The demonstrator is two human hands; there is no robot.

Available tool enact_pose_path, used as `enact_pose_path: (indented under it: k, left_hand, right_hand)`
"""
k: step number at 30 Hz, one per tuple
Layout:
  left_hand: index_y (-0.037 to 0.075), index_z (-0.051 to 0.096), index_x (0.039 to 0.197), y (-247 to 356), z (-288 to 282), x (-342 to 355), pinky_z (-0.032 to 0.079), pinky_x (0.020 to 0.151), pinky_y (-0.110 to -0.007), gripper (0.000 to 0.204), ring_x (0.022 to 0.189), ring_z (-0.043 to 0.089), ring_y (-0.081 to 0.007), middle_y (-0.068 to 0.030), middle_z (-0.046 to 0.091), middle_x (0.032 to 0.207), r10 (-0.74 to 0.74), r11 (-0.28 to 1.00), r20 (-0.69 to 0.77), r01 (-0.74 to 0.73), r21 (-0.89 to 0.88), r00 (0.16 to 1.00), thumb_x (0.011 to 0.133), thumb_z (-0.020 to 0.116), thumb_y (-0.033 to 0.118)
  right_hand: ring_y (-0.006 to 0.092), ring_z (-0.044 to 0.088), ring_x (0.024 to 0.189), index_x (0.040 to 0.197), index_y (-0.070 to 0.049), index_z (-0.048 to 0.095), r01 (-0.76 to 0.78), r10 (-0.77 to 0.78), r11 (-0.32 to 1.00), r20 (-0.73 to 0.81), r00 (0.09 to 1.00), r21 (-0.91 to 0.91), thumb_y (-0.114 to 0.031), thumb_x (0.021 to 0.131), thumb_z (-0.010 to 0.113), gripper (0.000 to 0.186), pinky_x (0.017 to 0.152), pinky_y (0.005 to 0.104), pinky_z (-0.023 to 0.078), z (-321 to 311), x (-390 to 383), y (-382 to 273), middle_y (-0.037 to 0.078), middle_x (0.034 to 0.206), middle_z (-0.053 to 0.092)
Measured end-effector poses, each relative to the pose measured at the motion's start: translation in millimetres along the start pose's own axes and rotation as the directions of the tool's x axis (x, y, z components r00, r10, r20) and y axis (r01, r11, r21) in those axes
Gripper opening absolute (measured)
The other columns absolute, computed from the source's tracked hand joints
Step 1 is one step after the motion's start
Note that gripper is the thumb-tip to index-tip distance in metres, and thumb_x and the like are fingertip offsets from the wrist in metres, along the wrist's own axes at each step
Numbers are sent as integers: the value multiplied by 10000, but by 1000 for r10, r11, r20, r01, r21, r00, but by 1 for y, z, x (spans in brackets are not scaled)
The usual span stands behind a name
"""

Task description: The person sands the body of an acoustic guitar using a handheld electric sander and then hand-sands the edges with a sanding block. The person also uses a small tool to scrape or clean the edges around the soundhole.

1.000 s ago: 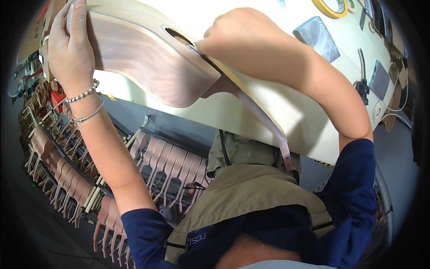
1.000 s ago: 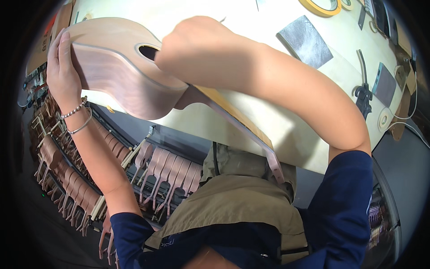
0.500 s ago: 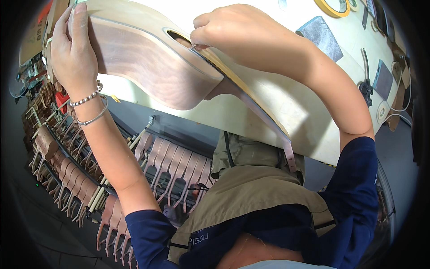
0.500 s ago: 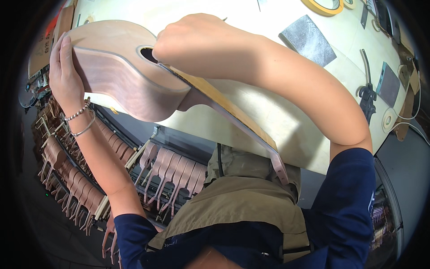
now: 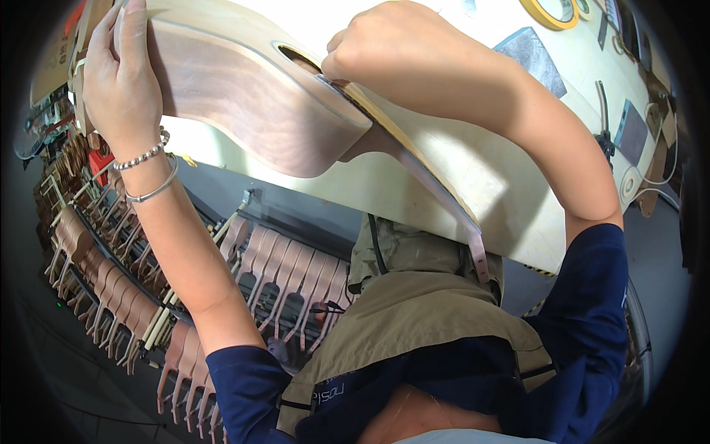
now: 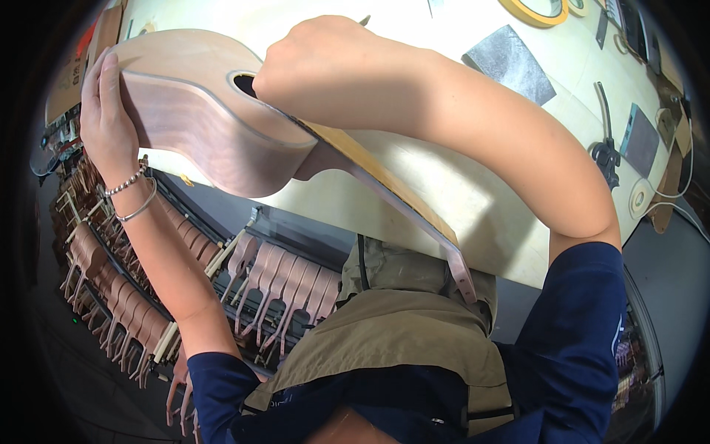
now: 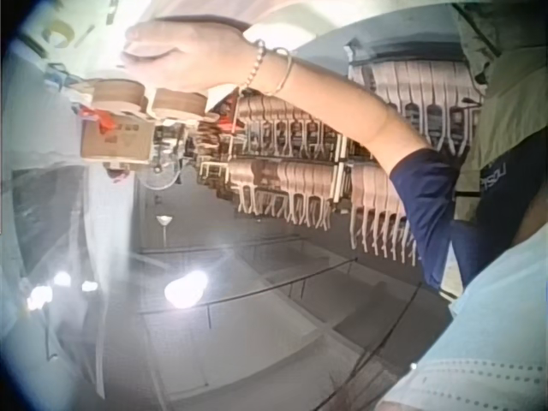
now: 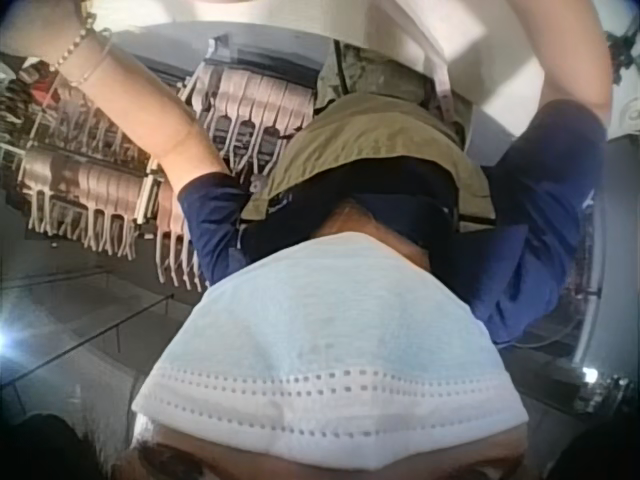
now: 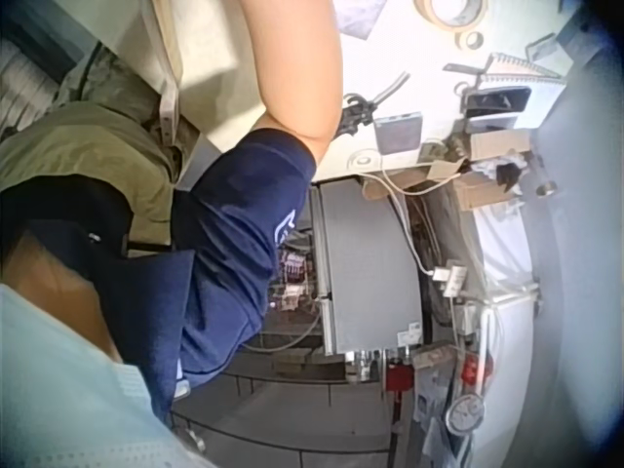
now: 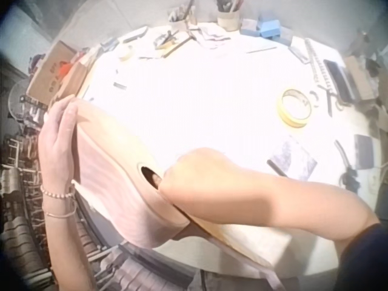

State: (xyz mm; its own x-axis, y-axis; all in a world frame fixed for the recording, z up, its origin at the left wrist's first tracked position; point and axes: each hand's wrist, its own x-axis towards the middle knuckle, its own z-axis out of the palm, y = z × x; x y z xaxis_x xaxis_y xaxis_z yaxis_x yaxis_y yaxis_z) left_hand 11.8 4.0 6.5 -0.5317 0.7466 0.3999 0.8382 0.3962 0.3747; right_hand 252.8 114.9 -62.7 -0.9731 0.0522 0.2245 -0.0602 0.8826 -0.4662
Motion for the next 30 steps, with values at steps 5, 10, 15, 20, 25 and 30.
enact_pose_path:
  k: [5,10,15,20,25,30]
  left_hand:
    - [38,679,1281,-1,0,1,423,1052,-291,481,1210,624,-217,-102,681,1310,-1,1000,-10,0,-24,1000,1004,567,415]
    - [22,677,1278,-3,0,2,423,1052,-291,479,1208,624,-222,-114,680,1309,4,999,-3,-4,-52,1000,1004,571,400]
    - [29,679,1279,0,-1,1,421,1053,-293,471,1209,622,-223,-114,676,1315,-22,998,1,22,-65,1000,1003,575,396]
    - [38,682,1279,-2,-1,2,420,1053,-292,478,1213,619,-222,-111,677,1313,9,999,5,-9,-49,1000,997,581,411]
    - [36,681,1280,2,-1,1,419,1054,-293,496,1214,619,-221,-114,679,1311,-32,999,-7,32,-32,999,996,578,430]
    - [34,683,1279,-2,-1,1,425,1047,-292,499,1202,626,-223,-116,686,1296,-4,999,-4,4,-45,1000,996,577,430]
  right_hand:
    - [347,721,750,787,-24,691,25,-22,998,-41,999,64,-232,545,890,377,667,396,585,1,0,0,165,764,698]
    - [349,719,759,793,-26,689,20,-18,1000,-124,992,13,-233,581,867,345,668,406,584,10,1,2,159,757,694]
    - [351,721,766,805,-24,699,64,-61,997,-76,995,42,-143,677,763,187,670,409,584,6,1,3,171,770,701]
    - [354,717,744,771,-30,700,34,-35,999,-64,997,-23,-163,677,776,180,663,419,583,8,4,5,171,744,697]
    - [389,689,686,807,20,679,29,-34,999,117,993,39,-247,666,822,334,613,449,560,3,9,6,203,709,667]
    - [403,663,637,728,42,644,7,-6,994,-14,1000,105,-199,711,755,265,565,458,536,10,7,5,231,670,634]
